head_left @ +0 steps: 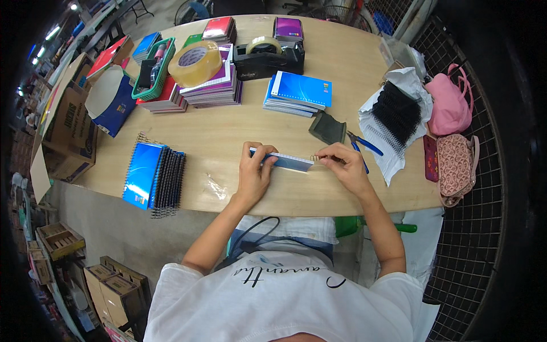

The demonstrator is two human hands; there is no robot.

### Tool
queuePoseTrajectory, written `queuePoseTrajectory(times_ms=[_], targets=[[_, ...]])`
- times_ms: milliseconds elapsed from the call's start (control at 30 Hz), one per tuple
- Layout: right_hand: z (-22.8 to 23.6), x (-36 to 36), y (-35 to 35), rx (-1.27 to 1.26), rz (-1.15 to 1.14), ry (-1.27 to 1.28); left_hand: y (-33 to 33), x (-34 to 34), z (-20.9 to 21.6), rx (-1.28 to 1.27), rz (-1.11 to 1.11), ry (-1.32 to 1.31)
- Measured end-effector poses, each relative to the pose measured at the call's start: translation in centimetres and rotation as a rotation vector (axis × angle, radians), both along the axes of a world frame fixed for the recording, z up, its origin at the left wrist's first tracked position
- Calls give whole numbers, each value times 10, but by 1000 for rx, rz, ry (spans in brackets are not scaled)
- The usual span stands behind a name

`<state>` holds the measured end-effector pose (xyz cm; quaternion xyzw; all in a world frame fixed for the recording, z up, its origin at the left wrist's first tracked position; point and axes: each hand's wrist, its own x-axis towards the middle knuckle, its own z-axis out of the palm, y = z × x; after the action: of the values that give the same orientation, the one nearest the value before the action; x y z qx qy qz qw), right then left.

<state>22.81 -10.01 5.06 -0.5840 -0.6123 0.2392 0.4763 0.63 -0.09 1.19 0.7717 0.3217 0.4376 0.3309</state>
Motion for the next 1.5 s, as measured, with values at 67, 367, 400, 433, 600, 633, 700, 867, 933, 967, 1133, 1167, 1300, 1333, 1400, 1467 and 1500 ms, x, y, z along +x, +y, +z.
queuePoseTrajectory(times_ms=[67,367,400,433,600,633,700,867,933,967,1133,1167,1300,1333,1400,1467,1500], targets=[[-1,3,2,69,53,-40,0,0,-1,-24,9,6],[1,-3,-4,-90,45,-129,-4,2,3,-53,17,-10],[2,-5,-2,-62,55,-149,-4,2,3,-43,18,3],[4,-9,-1,-21,24,-202,-4,2,3,-34,19,16],[6,-16,2,47,44,-425,-4,2,3,-75,12,12],[7,-18,2,3,10,-441,-4,2,2,-81,13,16],[13,-25,1,-86,-58,-473,-4,3,1,-50,14,15],[13,-6,11,-3,87,-709,-1,-1,-4,-13,3,-5],[23,12,22,34,84,-918,1,-8,-1,-39,-14,2],[29,25,31,41,86,-1109,4,-12,-2,-44,-29,16],[19,67,59,124,437,-1398,2,-13,7,47,-93,17],[24,67,57,15,456,-1364,0,-11,7,32,-76,24],[53,43,41,-246,390,-443,-5,-8,-1,18,4,41],[53,44,38,-282,360,-69,-6,-8,-3,30,12,40],[46,50,33,-262,505,31,-5,-6,-5,17,12,32],[28,49,26,-338,686,228,-6,-4,-5,13,-8,23],[37,27,20,-389,574,-107,-5,-4,-3,23,-17,24]])
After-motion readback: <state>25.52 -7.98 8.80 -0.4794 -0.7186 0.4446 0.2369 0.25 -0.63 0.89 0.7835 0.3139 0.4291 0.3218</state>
